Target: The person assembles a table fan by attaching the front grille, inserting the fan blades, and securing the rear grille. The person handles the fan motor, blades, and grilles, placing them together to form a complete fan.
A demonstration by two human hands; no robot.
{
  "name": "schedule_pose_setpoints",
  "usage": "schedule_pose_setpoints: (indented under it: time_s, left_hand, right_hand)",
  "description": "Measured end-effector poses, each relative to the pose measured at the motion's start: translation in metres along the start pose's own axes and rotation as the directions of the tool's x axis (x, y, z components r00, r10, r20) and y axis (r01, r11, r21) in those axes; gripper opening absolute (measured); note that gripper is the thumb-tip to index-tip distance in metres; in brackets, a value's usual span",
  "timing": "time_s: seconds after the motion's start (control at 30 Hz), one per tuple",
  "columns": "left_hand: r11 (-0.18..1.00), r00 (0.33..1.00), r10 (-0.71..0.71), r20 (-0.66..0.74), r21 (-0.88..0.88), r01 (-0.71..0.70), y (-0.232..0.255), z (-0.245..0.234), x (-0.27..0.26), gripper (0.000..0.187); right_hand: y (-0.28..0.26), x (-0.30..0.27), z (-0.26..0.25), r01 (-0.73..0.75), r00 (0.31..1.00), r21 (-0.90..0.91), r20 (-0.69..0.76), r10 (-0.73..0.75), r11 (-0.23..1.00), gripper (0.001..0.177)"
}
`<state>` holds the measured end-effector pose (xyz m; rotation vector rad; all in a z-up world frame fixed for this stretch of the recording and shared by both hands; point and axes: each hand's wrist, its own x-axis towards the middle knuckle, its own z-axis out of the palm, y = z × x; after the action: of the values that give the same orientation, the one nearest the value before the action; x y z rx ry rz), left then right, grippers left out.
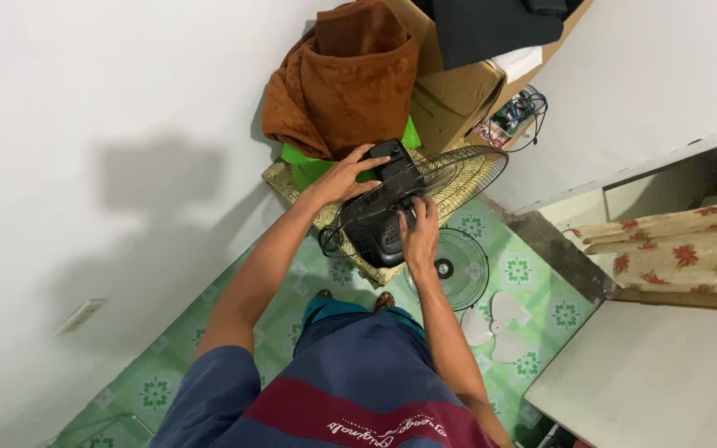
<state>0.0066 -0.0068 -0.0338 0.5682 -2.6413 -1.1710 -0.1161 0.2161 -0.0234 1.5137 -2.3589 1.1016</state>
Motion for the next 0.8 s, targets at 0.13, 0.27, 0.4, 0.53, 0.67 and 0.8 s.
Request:
schedule_pose_setpoints:
  time_s: [0.13,0.27,0.4,0.53,0.67,0.8]
  left_hand:
    - [1.0,1.0,-0.007,0.001,-0.007,0.007,0.011,-0.009,-0.004,0.059]
    - [1.0,1.0,0.015,-0.009,-0.019,-0.015,0.015,-0.011,-0.005,0.059]
    - [0.999,0.999,0.035,-0.024,-0.008,-0.035,0.014,-0.012,-0.005,0.06]
    - [0.999,0.999,0.042,-0.021,0.008,-0.042,0.014,-0.013,-0.004,0.058]
    - [0.999,0.999,0.043,-0.016,0.007,-0.042,0.012,-0.011,-0.002,0.059]
    - [0.998,0.998,0.054,-0.041,-0.016,-0.055,0.008,-0.004,-0.001,0.058]
  right_hand:
    - [0.001,0.004,0.004,-0.616,0.788,0.32,0.226,0.573,0.72,0.063]
    - [0.019,0.009,0.01,-0.769,0.528,0.638,0.604,0.597,0.034,0.058]
    - [0.031,0.007,0.02,-0.726,0.596,0.683,0.563,0.572,0.084,0.052]
    - [0.026,0.001,0.022,-0.566,0.821,0.438,0.219,0.527,0.699,0.044]
    - [0.013,-0.002,0.012,-0.231,0.973,0.144,0.061,0.224,0.962,0.051]
    - [0.003,-0.005,0.006,-0.098,0.994,-0.051,0.043,0.1,0.994,0.051]
